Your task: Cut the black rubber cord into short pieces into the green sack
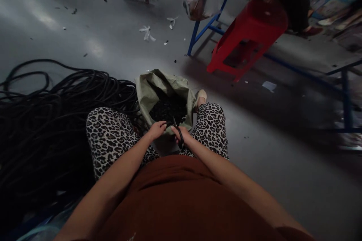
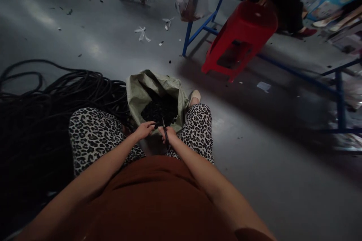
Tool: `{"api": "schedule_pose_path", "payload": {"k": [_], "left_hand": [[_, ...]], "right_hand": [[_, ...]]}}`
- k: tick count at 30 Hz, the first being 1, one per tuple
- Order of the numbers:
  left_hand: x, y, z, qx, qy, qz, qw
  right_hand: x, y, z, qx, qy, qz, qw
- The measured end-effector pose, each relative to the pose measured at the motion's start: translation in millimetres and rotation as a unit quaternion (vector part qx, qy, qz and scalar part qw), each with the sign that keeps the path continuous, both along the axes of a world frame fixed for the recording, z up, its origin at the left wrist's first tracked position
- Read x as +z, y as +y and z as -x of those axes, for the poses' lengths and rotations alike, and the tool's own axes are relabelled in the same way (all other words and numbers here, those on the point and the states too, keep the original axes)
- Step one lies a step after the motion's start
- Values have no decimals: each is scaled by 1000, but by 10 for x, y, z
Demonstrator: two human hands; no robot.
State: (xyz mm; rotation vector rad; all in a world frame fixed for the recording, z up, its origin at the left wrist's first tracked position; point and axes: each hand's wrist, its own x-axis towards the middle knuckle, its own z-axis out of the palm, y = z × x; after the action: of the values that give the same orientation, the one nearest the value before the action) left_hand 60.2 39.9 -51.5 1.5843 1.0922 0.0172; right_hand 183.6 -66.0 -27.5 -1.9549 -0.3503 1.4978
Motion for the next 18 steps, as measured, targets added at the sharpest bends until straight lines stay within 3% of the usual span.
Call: {"api": "schedule_pose_path", "payload": {"k": [5,13,16,18], "left_hand": [[106,-63,-14,-14,-39,21,999],[178,-222,64,-62,-88,38,993],[243,-211,77,-93,-66,-27,993],[433,-195,66,-105,-47,-125,985]], "right_hand": [[78,42,-55,-138,121,-46,982],[56,82,-15,-140,116,-71,981],[45,106,-8,-135,80,-78,985],[44,123,-23,-138,67,-71,986]]}}
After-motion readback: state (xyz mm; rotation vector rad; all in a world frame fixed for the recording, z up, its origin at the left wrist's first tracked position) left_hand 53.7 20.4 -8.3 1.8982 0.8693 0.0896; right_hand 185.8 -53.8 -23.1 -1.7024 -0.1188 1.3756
